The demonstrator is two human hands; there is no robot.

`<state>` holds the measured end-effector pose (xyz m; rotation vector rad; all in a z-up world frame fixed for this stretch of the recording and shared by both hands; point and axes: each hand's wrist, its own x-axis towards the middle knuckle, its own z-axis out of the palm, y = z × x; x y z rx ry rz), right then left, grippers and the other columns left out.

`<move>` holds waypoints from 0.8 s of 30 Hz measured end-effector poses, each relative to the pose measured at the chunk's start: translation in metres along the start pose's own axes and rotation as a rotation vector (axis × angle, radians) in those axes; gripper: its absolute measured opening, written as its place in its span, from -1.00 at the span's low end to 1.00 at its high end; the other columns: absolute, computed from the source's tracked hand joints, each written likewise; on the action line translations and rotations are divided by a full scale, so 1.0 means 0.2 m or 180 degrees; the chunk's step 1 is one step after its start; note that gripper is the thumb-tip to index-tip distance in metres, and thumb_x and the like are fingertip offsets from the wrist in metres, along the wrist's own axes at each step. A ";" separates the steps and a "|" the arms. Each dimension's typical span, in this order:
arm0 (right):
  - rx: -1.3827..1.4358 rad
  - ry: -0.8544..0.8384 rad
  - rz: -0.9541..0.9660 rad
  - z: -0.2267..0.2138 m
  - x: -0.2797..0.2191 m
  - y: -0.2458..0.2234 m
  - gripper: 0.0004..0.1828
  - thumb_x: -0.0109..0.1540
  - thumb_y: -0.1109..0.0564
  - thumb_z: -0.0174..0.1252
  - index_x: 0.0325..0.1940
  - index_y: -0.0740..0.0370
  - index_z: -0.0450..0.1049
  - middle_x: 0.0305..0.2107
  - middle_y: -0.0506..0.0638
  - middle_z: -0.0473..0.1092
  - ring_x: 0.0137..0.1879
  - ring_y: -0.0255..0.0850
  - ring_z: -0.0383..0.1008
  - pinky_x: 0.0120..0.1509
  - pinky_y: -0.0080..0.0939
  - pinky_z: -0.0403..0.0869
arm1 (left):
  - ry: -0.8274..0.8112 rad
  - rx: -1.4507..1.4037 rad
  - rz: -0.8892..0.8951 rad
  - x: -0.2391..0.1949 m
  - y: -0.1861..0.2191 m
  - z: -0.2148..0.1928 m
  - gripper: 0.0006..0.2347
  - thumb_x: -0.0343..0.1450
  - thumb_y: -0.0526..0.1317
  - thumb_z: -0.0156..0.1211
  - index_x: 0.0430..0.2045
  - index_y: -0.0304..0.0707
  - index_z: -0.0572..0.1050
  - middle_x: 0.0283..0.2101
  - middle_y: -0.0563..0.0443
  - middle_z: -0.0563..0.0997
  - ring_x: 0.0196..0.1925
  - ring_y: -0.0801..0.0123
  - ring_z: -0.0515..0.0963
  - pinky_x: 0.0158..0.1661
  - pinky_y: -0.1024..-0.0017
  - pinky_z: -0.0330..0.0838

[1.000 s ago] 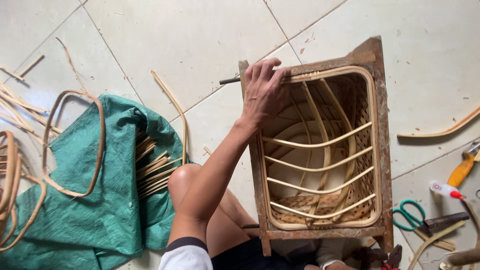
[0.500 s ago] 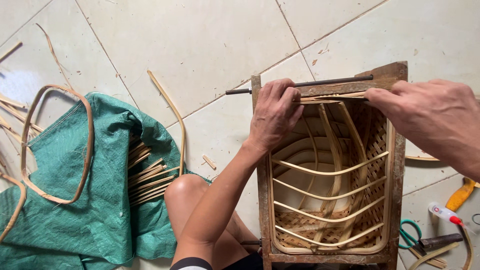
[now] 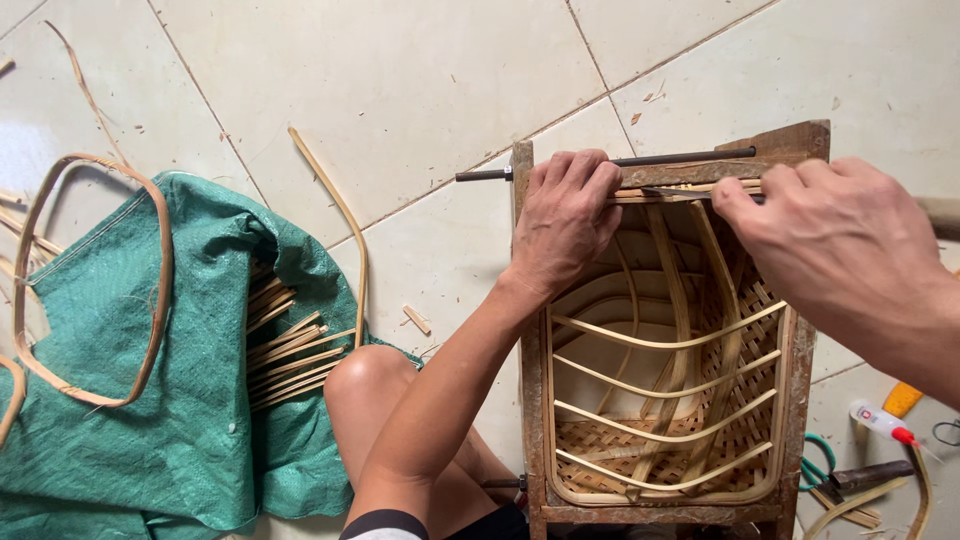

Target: The person sits on the floor and assembles a rectangular bamboo basket using a wooden jig. They use pliers to bend and position bamboo strips, apply glue to the frame, and press a bamboo rim into place.

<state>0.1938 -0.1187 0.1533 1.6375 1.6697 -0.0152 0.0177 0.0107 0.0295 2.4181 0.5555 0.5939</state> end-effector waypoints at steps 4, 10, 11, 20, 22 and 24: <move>0.0378 -0.0899 -0.0029 -0.15 0.11 0.05 -0.75 0.43 0.01 -0.07 -0.04 0.12 0.48 -0.45 -0.11 0.52 -0.42 -0.40 0.50 -0.36 -0.40 0.49 | -0.0069 0.0070 0.0004 0.01 0.01 0.00 -0.71 0.29 -0.29 0.38 -0.20 -0.20 0.41 -0.02 0.02 0.47 0.08 0.19 0.44 0.16 0.21 0.30; 0.0970 -0.1599 0.0123 -0.31 0.34 0.24 -0.71 0.39 -0.14 0.05 0.16 -0.24 0.53 -0.30 -0.11 0.58 -0.23 -0.26 0.52 -0.09 -0.21 0.49 | -0.0029 -0.0007 0.0012 0.01 0.00 0.00 -0.71 0.29 -0.29 0.38 -0.21 -0.22 0.40 -0.03 0.00 0.47 0.06 0.17 0.44 0.16 0.20 0.30; 0.1037 -0.1510 0.0059 -0.29 0.39 0.27 -0.72 0.36 -0.16 0.12 0.11 -0.21 0.59 -0.32 -0.10 0.60 -0.26 -0.26 0.54 -0.10 -0.23 0.51 | -0.0034 0.0002 0.0015 0.01 0.00 0.00 -0.71 0.29 -0.29 0.39 -0.21 -0.23 0.39 -0.02 -0.01 0.47 0.06 0.17 0.44 0.16 0.20 0.30; 0.2740 -0.2260 0.0259 0.06 0.64 0.46 -0.69 0.23 -0.09 0.37 -0.13 0.17 0.73 -0.41 0.07 0.62 -0.39 -0.17 0.61 -0.26 -0.16 0.52 | -0.0062 -0.0159 0.0002 0.00 -0.02 -0.01 -0.71 0.32 -0.27 0.41 -0.21 -0.28 0.40 -0.07 -0.03 0.45 -0.01 0.16 0.42 0.11 0.22 0.32; 0.2976 -0.2345 0.0274 0.03 0.62 0.45 -0.68 0.23 -0.08 0.38 -0.13 0.20 0.73 -0.41 0.09 0.57 -0.43 -0.17 0.58 -0.32 -0.18 0.48 | -0.0057 -0.0186 -0.0014 -0.01 -0.01 0.00 -0.72 0.33 -0.26 0.41 -0.23 -0.27 0.40 -0.08 -0.02 0.46 -0.01 0.17 0.43 0.10 0.22 0.32; 0.2423 -0.2283 0.0223 -0.05 0.56 0.41 -0.70 0.26 -0.16 0.29 -0.10 0.03 0.72 -0.41 -0.01 0.58 -0.40 -0.29 0.55 -0.31 -0.26 0.52 | -0.0043 -0.0187 -0.0032 -0.01 -0.02 0.00 -0.72 0.33 -0.24 0.41 -0.23 -0.26 0.41 -0.09 -0.02 0.46 -0.02 0.17 0.43 0.09 0.22 0.32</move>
